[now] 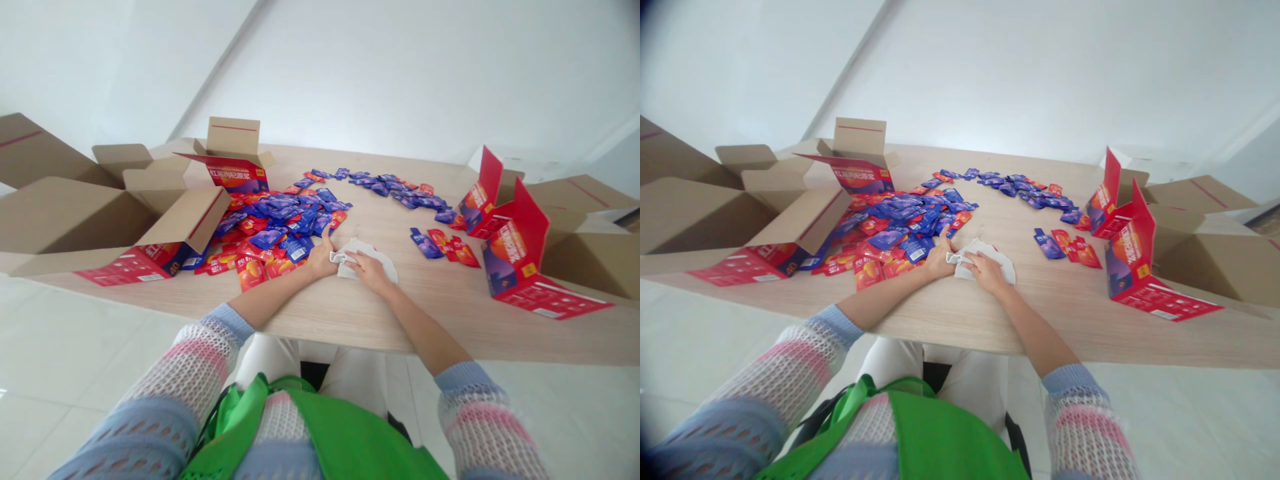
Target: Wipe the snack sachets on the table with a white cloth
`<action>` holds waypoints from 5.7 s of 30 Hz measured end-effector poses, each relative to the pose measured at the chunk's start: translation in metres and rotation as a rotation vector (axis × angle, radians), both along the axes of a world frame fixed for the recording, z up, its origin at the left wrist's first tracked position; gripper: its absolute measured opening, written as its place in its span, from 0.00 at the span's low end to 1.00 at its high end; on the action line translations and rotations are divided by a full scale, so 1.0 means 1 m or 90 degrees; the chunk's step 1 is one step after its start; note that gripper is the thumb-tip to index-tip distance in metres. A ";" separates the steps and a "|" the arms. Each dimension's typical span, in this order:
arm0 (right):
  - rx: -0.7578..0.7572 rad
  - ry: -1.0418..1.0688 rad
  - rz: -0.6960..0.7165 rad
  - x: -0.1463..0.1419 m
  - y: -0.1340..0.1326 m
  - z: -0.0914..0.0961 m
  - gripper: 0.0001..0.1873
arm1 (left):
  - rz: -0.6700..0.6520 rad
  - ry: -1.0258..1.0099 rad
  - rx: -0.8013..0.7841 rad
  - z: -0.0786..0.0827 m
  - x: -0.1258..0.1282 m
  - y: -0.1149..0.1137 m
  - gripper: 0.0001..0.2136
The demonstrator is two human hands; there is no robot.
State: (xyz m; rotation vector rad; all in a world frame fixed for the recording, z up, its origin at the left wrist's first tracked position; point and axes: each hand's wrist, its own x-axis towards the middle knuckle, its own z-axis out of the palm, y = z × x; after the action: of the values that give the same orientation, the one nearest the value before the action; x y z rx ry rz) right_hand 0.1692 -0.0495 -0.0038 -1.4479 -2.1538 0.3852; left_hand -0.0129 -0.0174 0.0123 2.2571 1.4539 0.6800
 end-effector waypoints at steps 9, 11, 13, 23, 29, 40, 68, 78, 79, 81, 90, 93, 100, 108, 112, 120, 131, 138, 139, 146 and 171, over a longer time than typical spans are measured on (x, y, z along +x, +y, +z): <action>0.006 -0.168 -0.129 0.027 0.025 0.008 0.25 | -0.004 0.030 0.034 0.001 0.001 0.001 0.62; -0.003 -0.192 -0.176 0.035 0.027 0.009 0.25 | -0.004 0.038 0.031 0.001 0.002 -0.001 0.61; -0.016 -0.208 -0.230 0.047 0.028 0.010 0.25 | 0.012 0.047 0.022 0.001 0.002 -0.003 0.61; 0.119 -0.028 -0.470 0.093 0.020 0.024 0.29 | 0.046 0.032 0.029 0.004 0.003 -0.008 0.61; 0.056 -0.069 -0.315 0.034 0.011 0.017 0.27 | 0.029 0.027 0.025 0.003 0.004 -0.004 0.62; -0.021 -0.066 -0.020 -0.009 0.013 0.017 0.23 | 0.059 0.082 0.035 0.003 0.008 -0.004 0.58; 0.063 0.122 -0.300 0.061 0.017 0.019 0.30 | 0.008 0.034 0.038 0.008 0.001 -0.009 0.58; 0.022 -0.117 0.080 0.002 0.006 0.007 0.22 | -0.011 0.063 0.043 0.001 -0.003 -0.003 0.55; 0.020 -0.119 0.057 0.007 0.010 0.006 0.22 | -0.015 0.058 0.043 0.000 -0.003 -0.002 0.54; 0.013 -0.129 0.006 0.019 0.019 0.003 0.21 | -0.024 0.048 0.038 -0.001 -0.004 -0.002 0.53; 0.004 -0.162 -0.266 0.066 0.021 0.007 0.22 | -0.031 0.050 0.029 0.000 -0.004 -0.004 0.45; 0.019 -0.124 -0.317 0.068 0.015 0.015 0.24 | -0.029 0.056 0.027 -0.001 -0.005 -0.003 0.43; 0.051 -0.104 -0.270 0.038 0.007 0.019 0.24 | -0.011 0.064 0.037 -0.002 -0.003 -0.005 0.45; 0.024 -0.125 -0.210 0.005 0.003 0.013 0.24 | 0.002 0.076 0.031 0.004 0.001 -0.009 0.49; 0.023 -0.082 -0.066 -0.010 0.005 0.014 0.21 | 0.026 0.075 0.010 0.006 0.001 -0.012 0.52; -0.093 0.114 0.131 0.009 0.016 0.018 0.23 | 0.021 0.059 0.030 0.005 0.002 -0.011 0.56; -0.019 -0.005 -0.215 0.093 0.028 0.013 0.27 | 0.004 0.045 0.028 0.001 0.001 -0.007 0.52; 0.035 -0.093 -0.418 0.095 0.024 0.021 0.25 | -0.001 0.027 0.038 0.000 -0.001 -0.006 0.51; 0.046 -0.090 -0.421 0.089 0.022 0.022 0.25 | -0.001 0.025 0.037 0.000 -0.001 -0.006 0.51; 0.031 -0.093 -0.318 0.029 0.009 0.012 0.25 | 0.005 0.087 0.026 0.000 0.002 -0.004 0.51; -0.063 0.032 -0.142 0.074 0.015 0.025 0.24 | 0.027 0.085 0.023 0.005 0.010 -0.007 0.47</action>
State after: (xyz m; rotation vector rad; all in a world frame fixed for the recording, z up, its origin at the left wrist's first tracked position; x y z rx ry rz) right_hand 0.2430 -0.0346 0.0208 -1.6940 -1.9324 0.4452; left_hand -0.0033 -0.0243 0.0175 2.3442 1.5670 0.5831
